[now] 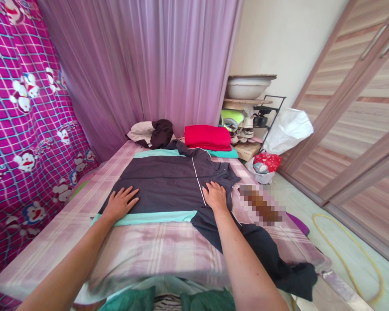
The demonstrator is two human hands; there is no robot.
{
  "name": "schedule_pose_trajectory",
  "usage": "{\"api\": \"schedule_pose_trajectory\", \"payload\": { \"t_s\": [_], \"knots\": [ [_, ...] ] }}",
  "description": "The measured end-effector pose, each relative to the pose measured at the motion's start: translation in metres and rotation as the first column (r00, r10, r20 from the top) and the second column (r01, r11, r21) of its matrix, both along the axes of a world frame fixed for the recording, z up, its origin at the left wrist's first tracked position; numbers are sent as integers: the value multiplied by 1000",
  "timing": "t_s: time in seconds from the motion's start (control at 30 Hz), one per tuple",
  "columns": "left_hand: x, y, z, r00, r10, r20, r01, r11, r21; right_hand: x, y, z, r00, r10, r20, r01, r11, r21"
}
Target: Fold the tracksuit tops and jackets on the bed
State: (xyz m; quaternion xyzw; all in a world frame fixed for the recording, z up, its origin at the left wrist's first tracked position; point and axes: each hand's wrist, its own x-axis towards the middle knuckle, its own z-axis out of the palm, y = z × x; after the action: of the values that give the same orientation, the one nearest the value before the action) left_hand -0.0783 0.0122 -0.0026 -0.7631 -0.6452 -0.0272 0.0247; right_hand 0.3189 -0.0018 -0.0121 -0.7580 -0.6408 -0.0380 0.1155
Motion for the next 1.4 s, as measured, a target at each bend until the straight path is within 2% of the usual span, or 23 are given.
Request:
{"api": "schedule_pose_trajectory", "payload": {
  "t_s": [0.43,0.83,1.13,1.4],
  "knots": [
    [-3,2,-5,1000,-7,11,6,999,39,1,1,-1,1000,12,15,-12,1000,11],
    [-3,0,-2,999,-2,42,-1,998,59,0,-1,2,1000,12,-6,-12,1000,17],
    [-7,2,-6,995,-11,98,-1,993,116,3,2,-4,1000,18,-15,-18,999,38],
    [-7,3,-6,997,-9,81,1,994,107,2,2,-2,1000,14,-21,-13,999,29]
  ]
}}
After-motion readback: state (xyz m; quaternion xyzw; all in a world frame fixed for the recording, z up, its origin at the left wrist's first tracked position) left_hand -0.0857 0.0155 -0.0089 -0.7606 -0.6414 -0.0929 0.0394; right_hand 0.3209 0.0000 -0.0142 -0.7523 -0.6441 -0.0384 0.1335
